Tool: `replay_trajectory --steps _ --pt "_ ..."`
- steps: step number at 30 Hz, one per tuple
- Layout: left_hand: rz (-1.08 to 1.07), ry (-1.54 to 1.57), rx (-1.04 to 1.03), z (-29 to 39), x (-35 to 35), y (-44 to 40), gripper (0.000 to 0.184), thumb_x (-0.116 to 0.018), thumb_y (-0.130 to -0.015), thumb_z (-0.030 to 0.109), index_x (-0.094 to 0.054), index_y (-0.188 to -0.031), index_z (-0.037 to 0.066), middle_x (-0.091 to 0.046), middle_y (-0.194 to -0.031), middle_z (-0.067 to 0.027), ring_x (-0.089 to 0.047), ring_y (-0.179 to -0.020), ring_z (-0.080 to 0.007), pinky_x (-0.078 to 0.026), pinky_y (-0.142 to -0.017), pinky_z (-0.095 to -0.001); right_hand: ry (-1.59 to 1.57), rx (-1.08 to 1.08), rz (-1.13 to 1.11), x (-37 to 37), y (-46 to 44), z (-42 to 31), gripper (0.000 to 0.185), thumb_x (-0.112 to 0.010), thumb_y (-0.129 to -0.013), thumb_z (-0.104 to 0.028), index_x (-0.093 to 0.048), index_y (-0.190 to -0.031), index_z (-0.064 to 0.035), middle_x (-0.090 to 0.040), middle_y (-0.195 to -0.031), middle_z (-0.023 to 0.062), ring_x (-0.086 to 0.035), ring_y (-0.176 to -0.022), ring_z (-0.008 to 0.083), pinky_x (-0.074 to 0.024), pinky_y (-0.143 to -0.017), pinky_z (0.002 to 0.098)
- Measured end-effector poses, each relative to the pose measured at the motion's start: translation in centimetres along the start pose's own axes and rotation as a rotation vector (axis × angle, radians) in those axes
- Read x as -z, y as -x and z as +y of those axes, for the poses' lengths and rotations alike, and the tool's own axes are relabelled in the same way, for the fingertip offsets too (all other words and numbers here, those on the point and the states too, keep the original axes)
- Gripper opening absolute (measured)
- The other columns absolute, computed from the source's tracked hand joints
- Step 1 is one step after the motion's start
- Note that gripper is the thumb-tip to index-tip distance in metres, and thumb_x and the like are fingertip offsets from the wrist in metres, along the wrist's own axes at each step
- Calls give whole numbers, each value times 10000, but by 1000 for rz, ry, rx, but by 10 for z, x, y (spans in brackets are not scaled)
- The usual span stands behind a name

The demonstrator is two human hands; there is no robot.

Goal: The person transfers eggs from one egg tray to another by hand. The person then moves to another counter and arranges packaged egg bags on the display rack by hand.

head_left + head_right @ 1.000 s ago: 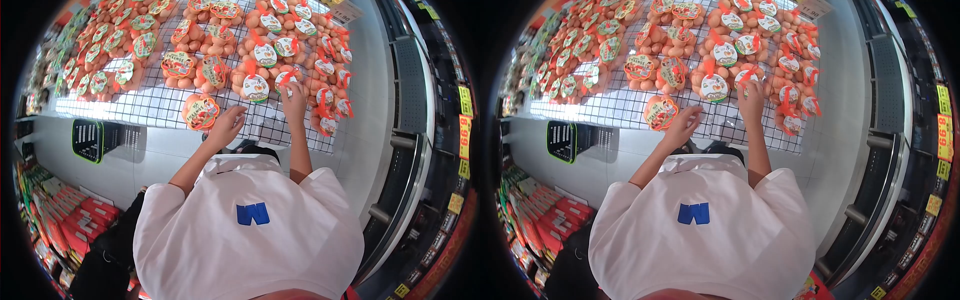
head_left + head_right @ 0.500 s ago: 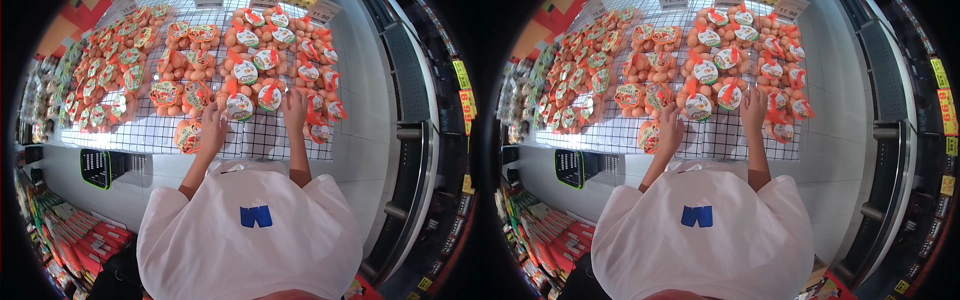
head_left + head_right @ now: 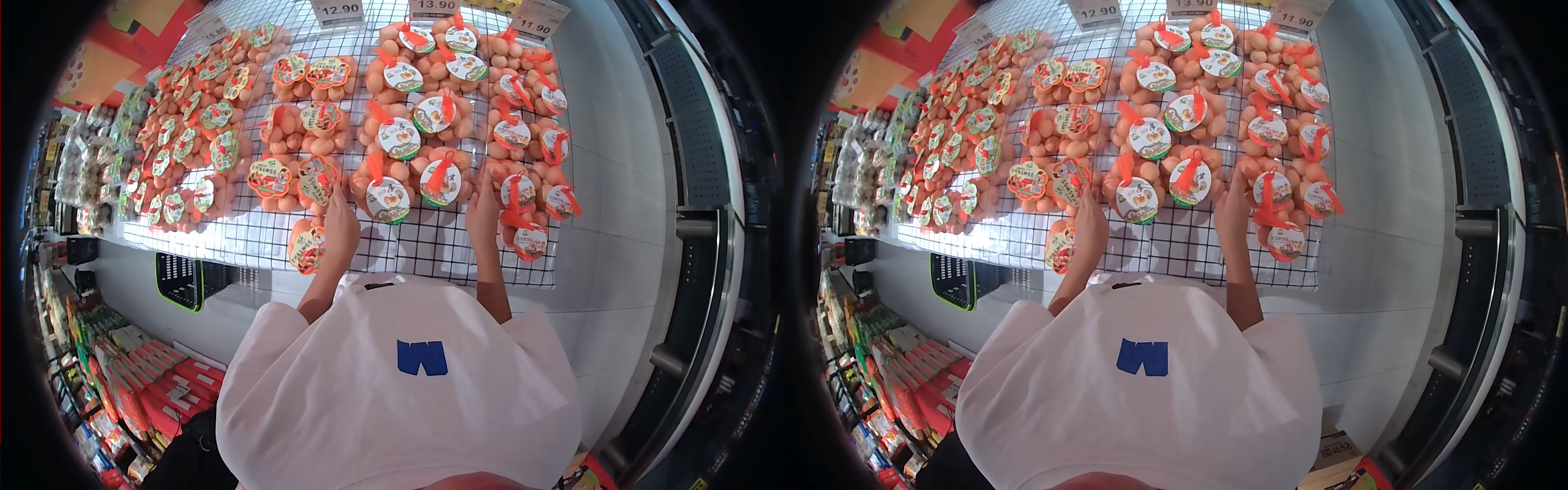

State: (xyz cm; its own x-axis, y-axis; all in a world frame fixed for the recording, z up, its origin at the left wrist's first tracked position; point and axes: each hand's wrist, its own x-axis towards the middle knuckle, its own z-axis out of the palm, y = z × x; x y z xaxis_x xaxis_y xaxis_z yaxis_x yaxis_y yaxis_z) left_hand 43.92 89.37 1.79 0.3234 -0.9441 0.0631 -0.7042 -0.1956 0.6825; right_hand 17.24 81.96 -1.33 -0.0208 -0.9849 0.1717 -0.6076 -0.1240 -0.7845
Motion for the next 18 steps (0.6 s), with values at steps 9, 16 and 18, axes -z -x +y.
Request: replay_trajectory --steps 9,16,18 --pt "-56 -81 53 -4 5 -3 620 -404 -751 -136 -346 -1363 -57 -512 -1296 -264 -530 -1152 -419 -464 -903 -443 -1 -35 -27 5 2 -5 705 -429 -836 132 -249 -1488 -68 -480 -1389 209 -535 -1228 320 -438 -1000 359" --pt "-57 -8 30 -3 12 -8 622 -414 -739 -148 -386 -1352 -44 -544 -1264 -261 -553 -1138 -395 -477 -895 -434 -22 -14 -40 6 0 -6 698 -430 -846 120 -230 -1491 -58 -472 -1393 219 -522 -1246 313 -431 -1006 361" --pt "-44 -15 17 -5 11 -9 622 -413 -741 -147 -386 -1353 -39 -540 -1270 -260 -554 -1140 -388 -477 -898 -434 -28 -42 -56 7 1 -10 700 -438 -849 114 -223 -1492 -58 -465 -1396 225 -513 -1254 317 -429 -1006 367"
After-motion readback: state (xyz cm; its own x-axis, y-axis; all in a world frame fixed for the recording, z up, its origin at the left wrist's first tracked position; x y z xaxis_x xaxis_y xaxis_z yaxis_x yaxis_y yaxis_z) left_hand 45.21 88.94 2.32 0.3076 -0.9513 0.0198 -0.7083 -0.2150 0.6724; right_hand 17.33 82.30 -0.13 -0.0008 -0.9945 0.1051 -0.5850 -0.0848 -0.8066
